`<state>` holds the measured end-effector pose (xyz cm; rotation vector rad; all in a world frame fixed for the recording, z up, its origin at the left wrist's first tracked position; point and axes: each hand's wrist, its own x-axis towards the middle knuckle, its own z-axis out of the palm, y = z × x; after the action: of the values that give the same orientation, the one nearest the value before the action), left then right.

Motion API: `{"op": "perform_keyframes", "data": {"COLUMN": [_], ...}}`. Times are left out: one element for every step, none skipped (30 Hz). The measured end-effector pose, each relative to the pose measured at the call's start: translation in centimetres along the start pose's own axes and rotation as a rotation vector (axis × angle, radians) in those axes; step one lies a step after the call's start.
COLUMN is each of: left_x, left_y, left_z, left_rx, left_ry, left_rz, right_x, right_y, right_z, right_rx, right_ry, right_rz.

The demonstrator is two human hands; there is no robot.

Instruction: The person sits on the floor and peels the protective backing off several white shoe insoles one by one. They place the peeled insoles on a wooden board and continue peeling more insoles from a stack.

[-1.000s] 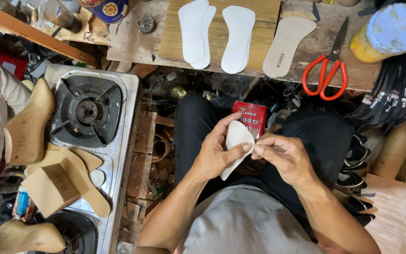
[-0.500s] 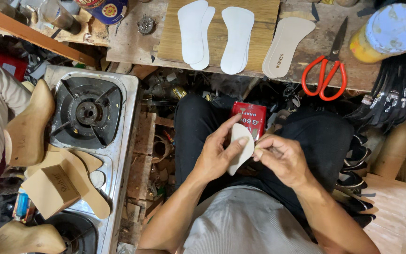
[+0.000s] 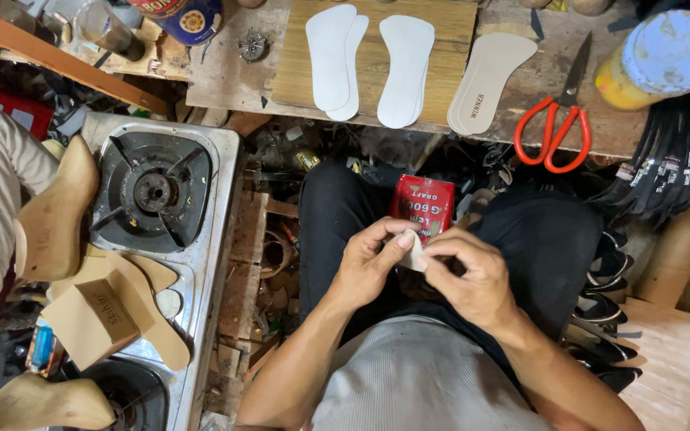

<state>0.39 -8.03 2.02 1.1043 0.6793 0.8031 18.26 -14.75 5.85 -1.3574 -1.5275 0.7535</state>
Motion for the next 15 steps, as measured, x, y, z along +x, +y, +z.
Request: {"op": "perform_keyframes", "data": {"left_x": [0.0,-0.1,-0.2,-0.2,-0.2,-0.2,-0.3,-0.3,-0.3,-0.2,-0.2,-0.2,-0.2,-0.3,-0.3], "left_y": [0.0,0.0,0.2,0.3,0.5,0.6,0.8,0.9,1.0,1.1,1.2,1.3,1.4,1.5,1.5], "left_z": [-0.1,-0.2,-0.5,-0.6,-0.7,-0.7,-0.7,-0.6,-0.5,-0.4,-0.4,-0.3,-0.3,-0.2,-0.1], "left_rx": [-0.005,0.038,0.080,0.122,0.106,0.090,0.074,0.036,-0.003,-0.041,-0.006,0.029,0.064,0.085,0.106], "left_ry": [-0.016,-0.041,-0.066,-0.089,-0.107,-0.124,-0.141,-0.136,-0.134,-0.133,-0.135,-0.136,-0.135,-0.128,-0.121], "left_rz": [0.042,0.073,0.104,0.134,0.139,0.144,0.149,0.122,0.095,0.068,0.096,0.124,0.150,0.164,0.178], "right_x": [-0.1,-0.3,-0.4,-0.6,-0.8,-0.9,-1.0,-1.1,-1.1,-1.1,-1.2,-1.1,-1.1,-1.2,-1.3], "right_y": [0.1,0.3,0.4,0.7,0.9,1.0,1.2,1.3,1.4,1.5,1.6,1.7,1.8,1.8,1.8], "right_z": [0.2,0.3,0.5,0.5,0.4,0.3,0.3,0.4,0.5,0.6,0.6,0.7,0.7,0.7,0.7], "right_rx": [0.032,0.175,0.319,0.462,0.509,0.554,0.600,0.629,0.657,0.685,0.690,0.696,0.703,0.670,0.636], "right_ry": [-0.038,-0.092,-0.147,-0.203,-0.193,-0.185,-0.177,-0.162,-0.146,-0.128,-0.118,-0.109,-0.101,-0.099,-0.098], "right_rz": [-0.009,0.066,0.142,0.219,0.277,0.336,0.396,0.418,0.439,0.460,0.460,0.458,0.459,0.467,0.473]}}
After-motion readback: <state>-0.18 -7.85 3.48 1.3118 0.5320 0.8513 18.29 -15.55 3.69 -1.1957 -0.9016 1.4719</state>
